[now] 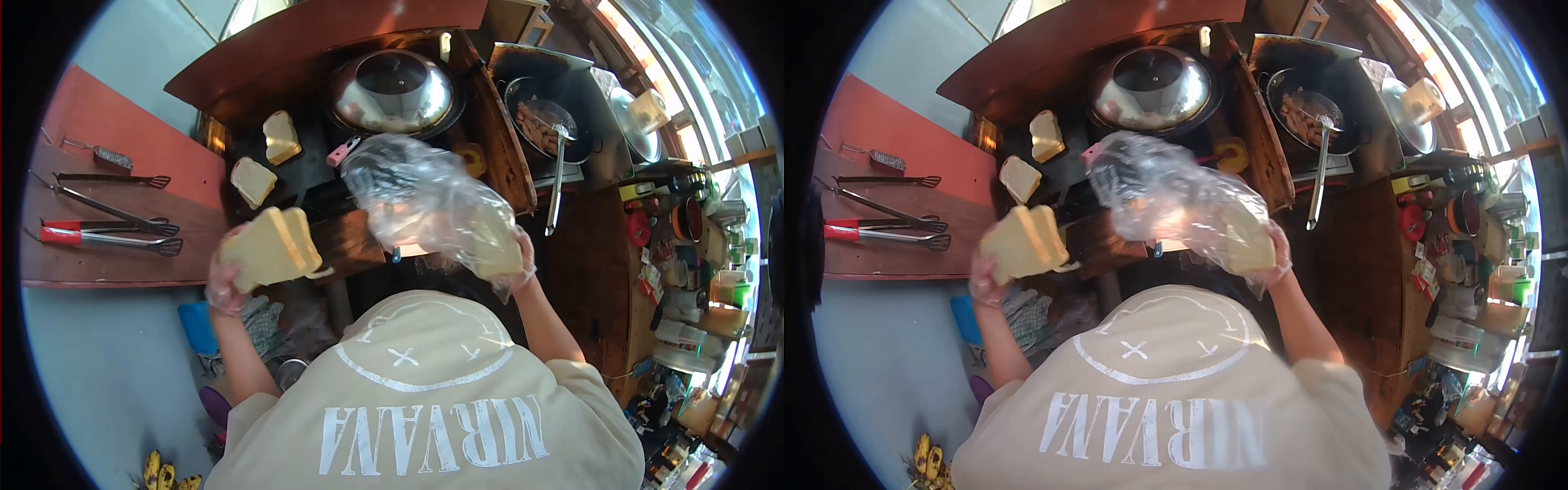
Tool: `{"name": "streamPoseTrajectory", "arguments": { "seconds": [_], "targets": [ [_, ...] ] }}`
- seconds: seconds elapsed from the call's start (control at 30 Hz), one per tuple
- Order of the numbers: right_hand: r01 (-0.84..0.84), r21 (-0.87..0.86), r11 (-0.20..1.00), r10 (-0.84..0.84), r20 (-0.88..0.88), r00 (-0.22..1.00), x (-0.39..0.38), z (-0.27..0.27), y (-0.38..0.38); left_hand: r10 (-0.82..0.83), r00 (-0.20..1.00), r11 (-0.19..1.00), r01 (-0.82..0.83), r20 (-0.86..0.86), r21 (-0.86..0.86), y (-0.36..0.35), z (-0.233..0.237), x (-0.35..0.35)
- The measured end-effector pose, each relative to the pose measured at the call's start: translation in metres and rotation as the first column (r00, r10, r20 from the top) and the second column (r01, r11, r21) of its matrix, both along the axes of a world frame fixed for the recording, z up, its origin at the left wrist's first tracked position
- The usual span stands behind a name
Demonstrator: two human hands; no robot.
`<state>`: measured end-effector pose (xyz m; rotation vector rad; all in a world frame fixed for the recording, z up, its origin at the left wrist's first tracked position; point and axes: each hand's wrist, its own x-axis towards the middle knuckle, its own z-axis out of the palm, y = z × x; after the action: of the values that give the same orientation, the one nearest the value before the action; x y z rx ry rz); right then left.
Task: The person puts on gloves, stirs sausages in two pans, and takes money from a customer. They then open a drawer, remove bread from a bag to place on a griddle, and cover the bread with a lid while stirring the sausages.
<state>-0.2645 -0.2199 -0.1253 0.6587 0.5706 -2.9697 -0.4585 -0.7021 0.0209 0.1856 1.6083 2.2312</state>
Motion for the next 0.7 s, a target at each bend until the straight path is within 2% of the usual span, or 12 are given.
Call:
{"name": "streamPoseTrajectory", "arguments": {
  "seconds": [0.17,0.27,0.33,0.37,0.43,0.47,0.53,0.57,0.6,0.63,0.67,0.7],
  "targets": [
    [0.129,-0.070,0.989,-0.132,-0.051,0.990,0.022,-0.009,0.002,-0.219,0.923,0.973,0.230,0.315,0.005,0.009,-0.148,-0.026],
    [0.175,-0.264,0.948,-0.190,-0.035,0.981,0.038,-0.041,0.007,-0.171,0.883,0.978,0.207,0.436,-0.036,0.015,-0.252,-0.043],
    [0.237,-0.151,0.960,-0.221,0.118,0.968,0.041,-0.039,0.005,0.017,0.817,0.966,0.136,0.576,-0.221,0.011,-0.293,-0.047],
    [0.231,-0.145,0.962,-0.214,0.123,0.969,0.041,-0.038,0.007,0.020,0.814,0.968,0.130,0.581,-0.216,0.010,-0.302,-0.046],
    [0.153,-0.218,0.964,-0.143,0.059,0.988,0.039,-0.040,0.008,0.303,0.833,0.919,-0.125,0.463,-0.375,0.005,-0.313,-0.037],
    [0.111,-0.255,0.960,-0.109,0.022,0.994,0.038,-0.040,0.008,0.415,0.824,0.824,-0.161,0.386,-0.543,0.006,-0.300,-0.031],
    [0.033,-0.315,0.948,-0.059,-0.074,0.996,0.032,-0.037,0.014,0.220,0.954,0.348,-0.274,-0.206,-0.896,-0.004,-0.275,-0.015],
    [0.037,-0.306,0.951,-0.067,-0.089,0.994,0.030,-0.033,0.017,0.252,0.906,0.449,-0.420,-0.339,-0.789,0.003,-0.250,-0.010],
    [0.047,-0.151,0.987,-0.059,-0.072,0.996,0.029,-0.026,0.018,0.297,0.839,0.537,-0.541,-0.455,-0.647,0.014,-0.208,-0.006],
    [0.055,0.004,0.998,-0.055,-0.046,0.997,0.030,-0.019,0.015,0.431,0.825,0.719,-0.559,-0.366,-0.413,0.049,-0.134,0.009],
    [0.035,-0.021,0.999,-0.036,-0.031,0.999,0.027,0.002,0.009,0.391,0.845,0.823,-0.498,-0.364,-0.272,0.079,-0.067,0.028],
    [0.036,-0.020,0.999,-0.037,-0.039,0.999,0.028,0.004,0.011,0.183,0.825,0.948,-0.292,-0.535,-0.127,0.109,-0.002,0.046]
  ]
}}
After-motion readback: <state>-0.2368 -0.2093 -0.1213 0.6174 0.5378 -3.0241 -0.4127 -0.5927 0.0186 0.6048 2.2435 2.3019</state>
